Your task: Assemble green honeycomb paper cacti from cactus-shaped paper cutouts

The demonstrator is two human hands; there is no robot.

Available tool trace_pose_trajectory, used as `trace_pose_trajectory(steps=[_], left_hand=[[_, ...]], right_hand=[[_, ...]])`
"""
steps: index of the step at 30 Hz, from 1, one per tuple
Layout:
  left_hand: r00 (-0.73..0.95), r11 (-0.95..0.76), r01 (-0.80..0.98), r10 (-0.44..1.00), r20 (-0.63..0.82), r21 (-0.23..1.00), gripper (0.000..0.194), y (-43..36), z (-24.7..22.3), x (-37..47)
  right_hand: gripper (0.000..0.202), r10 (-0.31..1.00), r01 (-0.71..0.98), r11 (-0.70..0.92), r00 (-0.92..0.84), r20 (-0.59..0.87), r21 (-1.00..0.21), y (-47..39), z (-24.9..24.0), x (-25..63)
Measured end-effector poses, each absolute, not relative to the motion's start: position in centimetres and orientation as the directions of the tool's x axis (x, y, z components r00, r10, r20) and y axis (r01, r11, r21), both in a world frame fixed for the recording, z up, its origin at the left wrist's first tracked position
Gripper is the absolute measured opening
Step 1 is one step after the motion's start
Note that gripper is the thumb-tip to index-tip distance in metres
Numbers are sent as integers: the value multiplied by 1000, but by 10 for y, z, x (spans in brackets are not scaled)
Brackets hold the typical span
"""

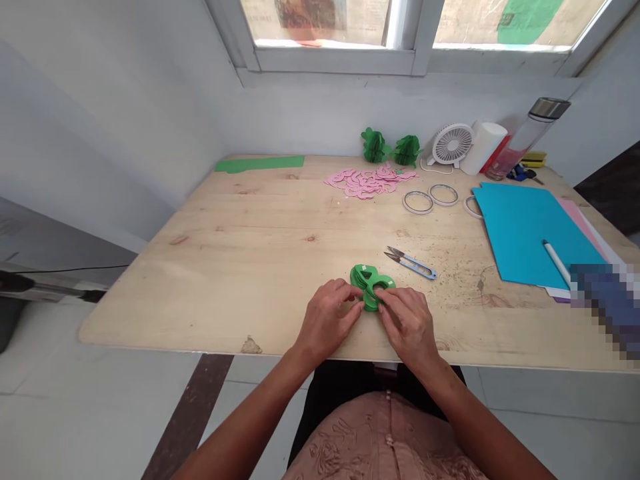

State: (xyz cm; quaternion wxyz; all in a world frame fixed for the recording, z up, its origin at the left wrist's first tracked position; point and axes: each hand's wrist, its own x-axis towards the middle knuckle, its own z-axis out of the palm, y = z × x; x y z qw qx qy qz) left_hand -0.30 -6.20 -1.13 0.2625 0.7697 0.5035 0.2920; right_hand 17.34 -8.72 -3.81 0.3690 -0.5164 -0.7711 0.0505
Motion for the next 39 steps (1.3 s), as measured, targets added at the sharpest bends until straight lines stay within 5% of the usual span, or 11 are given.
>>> trace_pose_trajectory(steps=[10,20,31,39], left_hand=[[163,-121,495,986,45,860,10,-69,-18,10],[139,-91,415,990,36,905,11,-66,-14,6],[186,-234,470,969,164,851,19,-62,-19,8],[229,-436,699,887,400,567,16,-50,-11,22]], right_hand=[[22,871,794,427,-234,431,-432,-86,-37,170],[29,978,512,170,14,206,-842,-85,-32,164],[33,992,-52,-30,118,-36,-998,-80,-31,160],[35,977,144,67,189,94,-987,-73,-40,155]])
